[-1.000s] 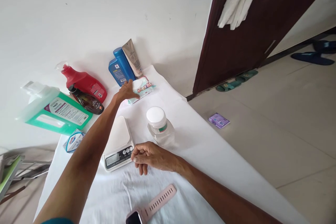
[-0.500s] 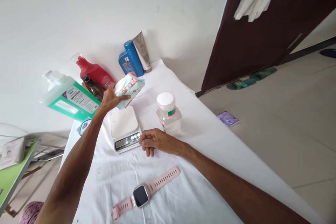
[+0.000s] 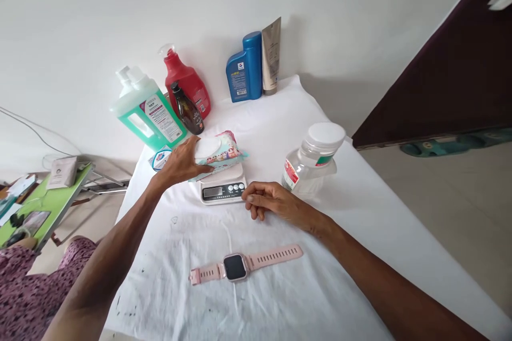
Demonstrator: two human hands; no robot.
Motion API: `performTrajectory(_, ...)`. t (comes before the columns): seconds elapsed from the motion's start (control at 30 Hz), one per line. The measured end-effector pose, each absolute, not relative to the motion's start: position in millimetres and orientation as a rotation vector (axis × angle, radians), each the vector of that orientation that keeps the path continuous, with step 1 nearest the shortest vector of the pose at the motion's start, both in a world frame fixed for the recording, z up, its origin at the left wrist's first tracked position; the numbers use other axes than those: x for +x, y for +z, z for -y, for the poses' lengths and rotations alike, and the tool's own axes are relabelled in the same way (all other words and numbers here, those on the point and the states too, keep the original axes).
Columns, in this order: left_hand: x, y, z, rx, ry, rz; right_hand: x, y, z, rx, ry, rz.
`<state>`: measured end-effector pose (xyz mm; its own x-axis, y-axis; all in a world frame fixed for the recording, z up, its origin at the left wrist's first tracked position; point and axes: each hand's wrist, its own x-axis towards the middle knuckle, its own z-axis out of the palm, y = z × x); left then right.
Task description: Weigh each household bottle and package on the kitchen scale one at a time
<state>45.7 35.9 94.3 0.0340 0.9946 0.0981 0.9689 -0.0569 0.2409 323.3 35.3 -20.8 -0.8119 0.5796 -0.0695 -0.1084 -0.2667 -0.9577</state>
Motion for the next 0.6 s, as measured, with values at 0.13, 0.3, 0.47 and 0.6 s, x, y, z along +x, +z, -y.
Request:
performTrajectory(0.13, 41, 103, -37, 2.122, 0.36, -1.963, 322, -25, -36, -0.572, 2.118, 1.557)
performTrajectory(0.3, 19, 89, -29, 1.782, 1.012, -1.839, 323, -25, -37, -0.568, 2.092, 1.589)
performTrajectory(0.47, 6, 30, -23, 1.219, 1.543, -1.834, 324, -20, -36, -0.582, 2.073, 1.597)
performTrajectory(0.6, 10, -1, -17, 1.263, 1.617, -1.884, 324, -19, -36, -0.604, 2.086, 1.587)
